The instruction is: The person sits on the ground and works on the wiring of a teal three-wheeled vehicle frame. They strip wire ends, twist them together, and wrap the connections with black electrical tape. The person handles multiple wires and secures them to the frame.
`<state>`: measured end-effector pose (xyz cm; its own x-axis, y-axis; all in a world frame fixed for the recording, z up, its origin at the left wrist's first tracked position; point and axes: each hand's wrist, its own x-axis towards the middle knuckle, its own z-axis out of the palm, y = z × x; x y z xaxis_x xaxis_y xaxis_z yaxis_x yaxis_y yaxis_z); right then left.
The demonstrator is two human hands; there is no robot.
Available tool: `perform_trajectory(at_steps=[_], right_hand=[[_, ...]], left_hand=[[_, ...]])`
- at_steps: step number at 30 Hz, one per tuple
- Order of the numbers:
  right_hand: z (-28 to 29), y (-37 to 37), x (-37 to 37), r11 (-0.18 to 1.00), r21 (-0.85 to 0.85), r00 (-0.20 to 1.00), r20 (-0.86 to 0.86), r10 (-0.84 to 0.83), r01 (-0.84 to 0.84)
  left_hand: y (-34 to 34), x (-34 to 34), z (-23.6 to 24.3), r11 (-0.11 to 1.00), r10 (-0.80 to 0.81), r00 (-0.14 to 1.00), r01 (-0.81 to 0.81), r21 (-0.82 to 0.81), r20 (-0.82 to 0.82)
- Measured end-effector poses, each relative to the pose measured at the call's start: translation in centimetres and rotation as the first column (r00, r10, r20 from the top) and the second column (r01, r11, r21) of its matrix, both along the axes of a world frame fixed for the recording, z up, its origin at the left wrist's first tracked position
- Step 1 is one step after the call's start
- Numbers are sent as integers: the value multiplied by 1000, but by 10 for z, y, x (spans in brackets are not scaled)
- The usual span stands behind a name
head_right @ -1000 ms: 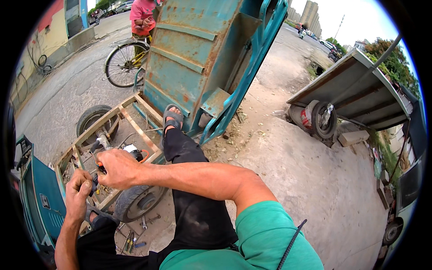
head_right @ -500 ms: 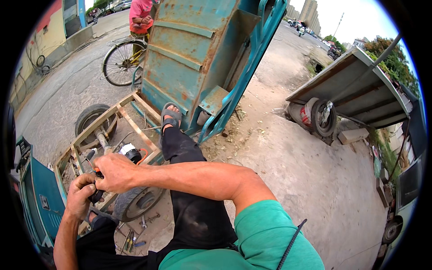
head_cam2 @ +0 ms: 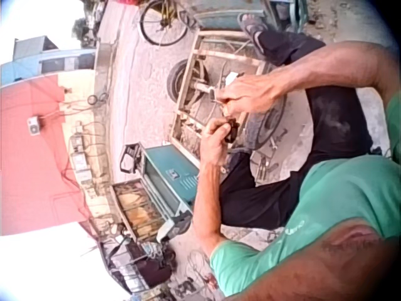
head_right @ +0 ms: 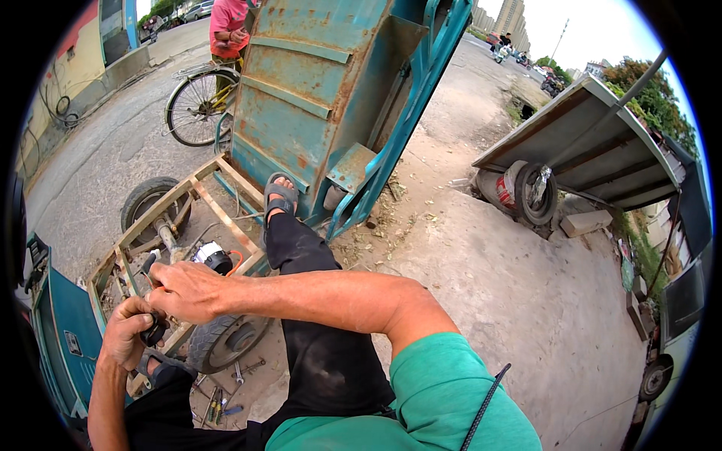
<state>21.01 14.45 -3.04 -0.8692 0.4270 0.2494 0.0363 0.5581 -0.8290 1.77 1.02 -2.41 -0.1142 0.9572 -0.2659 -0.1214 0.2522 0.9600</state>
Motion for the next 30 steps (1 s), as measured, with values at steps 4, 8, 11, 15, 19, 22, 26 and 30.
perform_trajectory(at_steps=[4, 8, 11, 15, 19, 22, 26, 30], right_hand=[[-7, 1, -4, 1000, 10, 999, -21, -25, 26], [-5, -4, -1, 997, 83, 1000, -7, -5, 6], [-11, -4, -2, 984, 178, 999, -32, 17, -11], [-20, -4, -3, 969, 248, 998, -69, 9, 8], [-14, -3, -1, 961, 275, 999, 27, 27, -33], [-5, -6, 2, 971, 236, 996, 86, 30, -50], [-6, -8, 3, 970, 242, 998, 65, 8, -23], [-19, -11, 0, 961, 256, 995, -17, -100, 101]], left_hand=[[1, 5, 3, 998, 41, 998, -43, -42, -39], [4, -2, -7, 995, 47, 994, -55, -87, -101], [8, -6, -16, 996, 2, 987, -17, -92, -160], [10, 0, -18, 997, -5, 979, -12, -82, -205], [10, -2, -21, 998, -30, 972, 14, -68, -235], [10, 2, -18, 992, -32, 962, -2, -123, -272], [10, 7, -14, 993, -35, 968, 5, -118, -247], [11, 9, -12, 994, -41, 974, 17, -106, -225]])
